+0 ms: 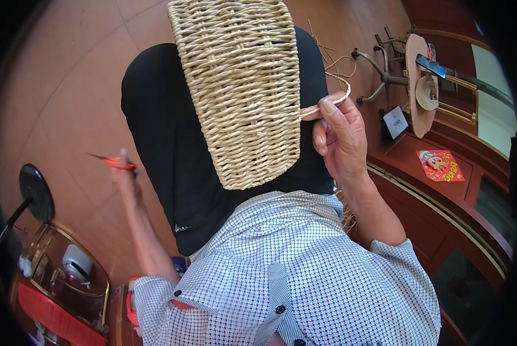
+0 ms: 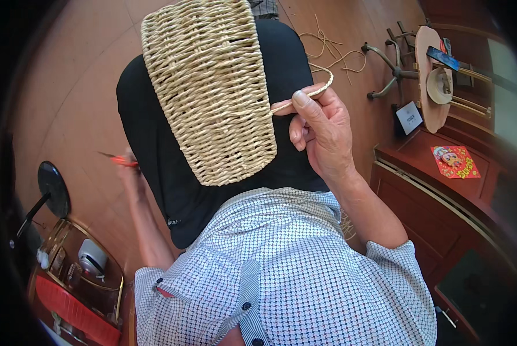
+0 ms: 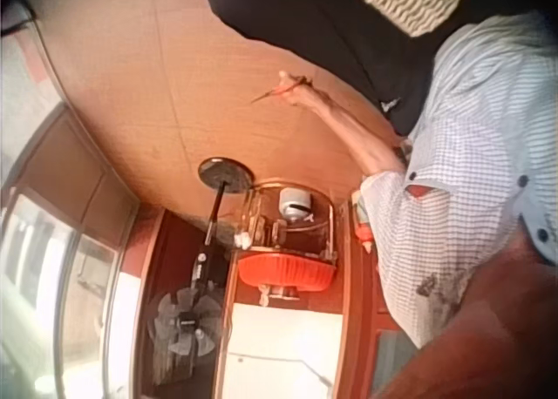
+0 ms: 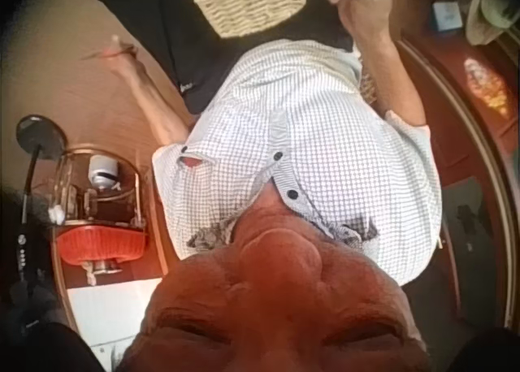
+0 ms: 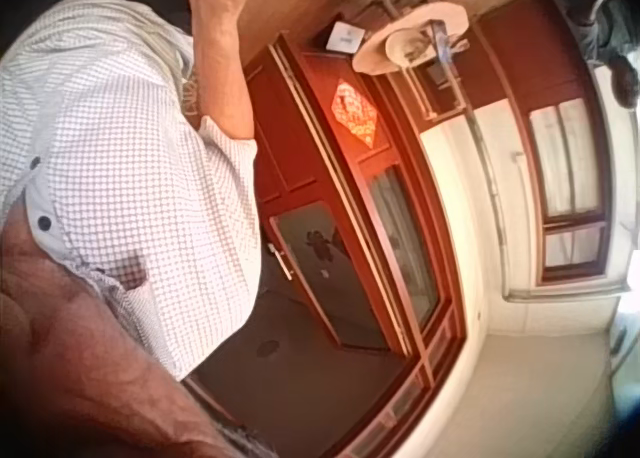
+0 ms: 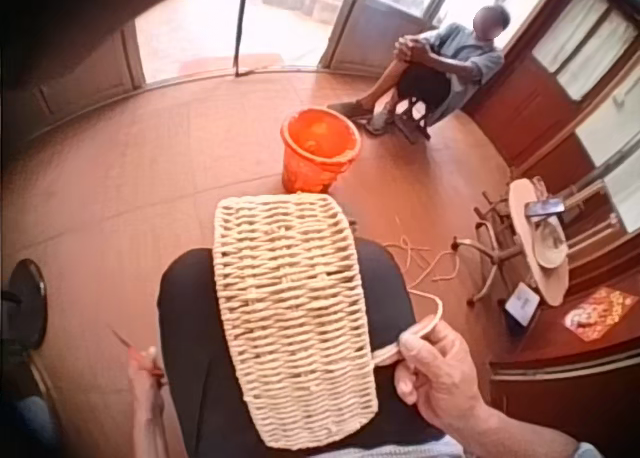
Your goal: Weaving a basket using straw or wicker materials.
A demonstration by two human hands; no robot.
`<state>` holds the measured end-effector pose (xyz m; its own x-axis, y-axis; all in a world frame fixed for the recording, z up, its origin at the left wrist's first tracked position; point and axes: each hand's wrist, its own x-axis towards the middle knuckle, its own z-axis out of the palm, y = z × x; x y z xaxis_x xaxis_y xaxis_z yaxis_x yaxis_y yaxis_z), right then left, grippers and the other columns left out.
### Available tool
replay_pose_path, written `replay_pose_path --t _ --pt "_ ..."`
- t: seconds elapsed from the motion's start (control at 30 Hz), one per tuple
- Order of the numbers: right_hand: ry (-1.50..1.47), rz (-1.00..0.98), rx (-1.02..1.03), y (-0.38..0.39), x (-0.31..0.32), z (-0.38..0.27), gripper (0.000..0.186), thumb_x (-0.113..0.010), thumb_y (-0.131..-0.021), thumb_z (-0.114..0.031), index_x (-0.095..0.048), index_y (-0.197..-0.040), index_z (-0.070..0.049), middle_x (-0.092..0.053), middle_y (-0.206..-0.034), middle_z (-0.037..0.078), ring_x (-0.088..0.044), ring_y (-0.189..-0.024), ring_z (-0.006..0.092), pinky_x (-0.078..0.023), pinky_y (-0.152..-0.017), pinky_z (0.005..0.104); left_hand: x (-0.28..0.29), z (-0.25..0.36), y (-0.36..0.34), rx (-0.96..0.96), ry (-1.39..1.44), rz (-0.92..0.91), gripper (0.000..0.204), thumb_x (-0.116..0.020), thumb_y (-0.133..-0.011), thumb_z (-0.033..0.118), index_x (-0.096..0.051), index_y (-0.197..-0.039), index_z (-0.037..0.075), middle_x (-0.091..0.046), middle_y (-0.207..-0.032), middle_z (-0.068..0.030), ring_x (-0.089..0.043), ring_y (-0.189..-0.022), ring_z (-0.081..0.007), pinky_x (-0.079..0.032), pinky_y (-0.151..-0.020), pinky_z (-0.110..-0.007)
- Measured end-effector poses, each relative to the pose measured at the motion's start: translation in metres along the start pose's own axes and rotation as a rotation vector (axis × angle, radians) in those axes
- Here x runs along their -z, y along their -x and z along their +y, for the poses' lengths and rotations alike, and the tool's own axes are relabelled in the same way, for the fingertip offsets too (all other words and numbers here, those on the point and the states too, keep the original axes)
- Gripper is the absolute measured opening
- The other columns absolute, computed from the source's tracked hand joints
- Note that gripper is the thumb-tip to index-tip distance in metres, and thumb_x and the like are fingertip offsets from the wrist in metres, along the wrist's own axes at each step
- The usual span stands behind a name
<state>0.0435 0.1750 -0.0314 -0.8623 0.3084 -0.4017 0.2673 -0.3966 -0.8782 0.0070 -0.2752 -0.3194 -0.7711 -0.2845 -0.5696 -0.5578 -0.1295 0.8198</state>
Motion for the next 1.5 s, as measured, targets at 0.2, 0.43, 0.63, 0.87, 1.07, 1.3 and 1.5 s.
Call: replay_pose_path --t 0.2,0.43,0.63,0.87,1.07,1.3,1.5 --pt "-0.059 -0.029 0.057 -0.005 0.015 0.005 0.013 -0.064 -0.109 -0.018 -0.060 -0.108 -0.005 -0.078 -0.100 0.018 -0.062 -0.056 0.0066 -0.047 -0.045 0.0172 -0.078 0.247 0.161 -0.331 -0.045 -0.450 0.018 -0.069 -0.102 0.023 -0.058 -0.095 0.010 -0.054 -0.072 0.0015 -0.050 -0.058 -0.0063 -0.038 -0.046 -0.025" --pt "-0.108 -0.081 0.114 -0.014 0.018 0.003 0.016 -0.067 -0.108 -0.018 -0.061 -0.110 -0.003 -0.079 -0.099 0.019 -0.066 -0.059 0.0074 -0.049 -0.046 0.0170 -0.160 0.230 0.263 0.419 -0.057 -1.236 0.026 -0.074 -0.091 0.024 -0.067 -0.104 0.003 -0.063 -0.093 -0.0059 -0.063 -0.085 -0.0139 -0.051 -0.075 -0.030" --pt "-0.113 -0.136 0.152 -0.021 0.019 0.004 0.019 -0.069 -0.107 -0.019 -0.063 -0.110 -0.002 -0.079 -0.100 0.020 -0.067 -0.060 0.0076 -0.050 -0.046 0.0171 -0.191 0.212 0.276 0.561 -0.070 -1.256 0.030 -0.074 -0.091 0.029 -0.070 -0.107 0.004 -0.065 -0.086 -0.0039 -0.065 -0.077 -0.0127 -0.054 -0.074 -0.029" --pt "-0.097 -0.182 0.180 -0.024 0.021 0.005 0.020 -0.070 -0.106 -0.021 -0.064 -0.107 -0.002 -0.080 -0.099 0.018 -0.067 -0.059 0.0076 -0.052 -0.048 0.0170 -0.208 0.204 0.277 0.448 -0.186 -1.202 0.032 -0.069 -0.093 0.033 -0.067 -0.108 0.005 -0.066 -0.085 -0.0041 -0.066 -0.077 -0.0131 -0.054 -0.073 -0.029" --pt "-0.138 -0.221 0.222 -0.023 0.023 0.010 0.020 -0.070 -0.106 -0.019 -0.062 -0.109 -0.001 -0.080 -0.099 0.018 -0.067 -0.058 0.0080 -0.052 -0.047 0.0177 -0.219 0.214 0.278 0.426 -0.200 -1.050 0.028 -0.067 -0.095 0.028 -0.069 -0.109 0.003 -0.065 -0.087 -0.0050 -0.064 -0.082 -0.0127 -0.051 -0.070 -0.027" --pt "-0.216 -0.267 0.257 -0.023 0.025 0.019 0.017 -0.070 -0.106 -0.017 -0.062 -0.108 -0.003 -0.080 -0.099 0.018 -0.067 -0.058 0.0076 -0.052 -0.048 0.0180 -0.227 0.209 0.284 0.384 -0.193 -0.981 0.040 -0.064 -0.098 0.032 -0.066 -0.123 0.001 -0.066 -0.087 -0.0050 -0.063 -0.083 -0.0123 -0.049 -0.072 -0.026" --pt "-0.229 -0.293 0.274 -0.025 0.026 0.022 0.016 -0.070 -0.106 -0.018 -0.061 -0.105 -0.004 -0.080 -0.097 0.017 -0.067 -0.059 0.0071 -0.052 -0.048 0.0178 -0.233 0.220 0.288 0.347 -0.345 -0.966 0.036 -0.061 -0.100 0.033 -0.066 -0.118 0.002 -0.065 -0.082 -0.0038 -0.061 -0.078 -0.0117 -0.047 -0.075 -0.027"
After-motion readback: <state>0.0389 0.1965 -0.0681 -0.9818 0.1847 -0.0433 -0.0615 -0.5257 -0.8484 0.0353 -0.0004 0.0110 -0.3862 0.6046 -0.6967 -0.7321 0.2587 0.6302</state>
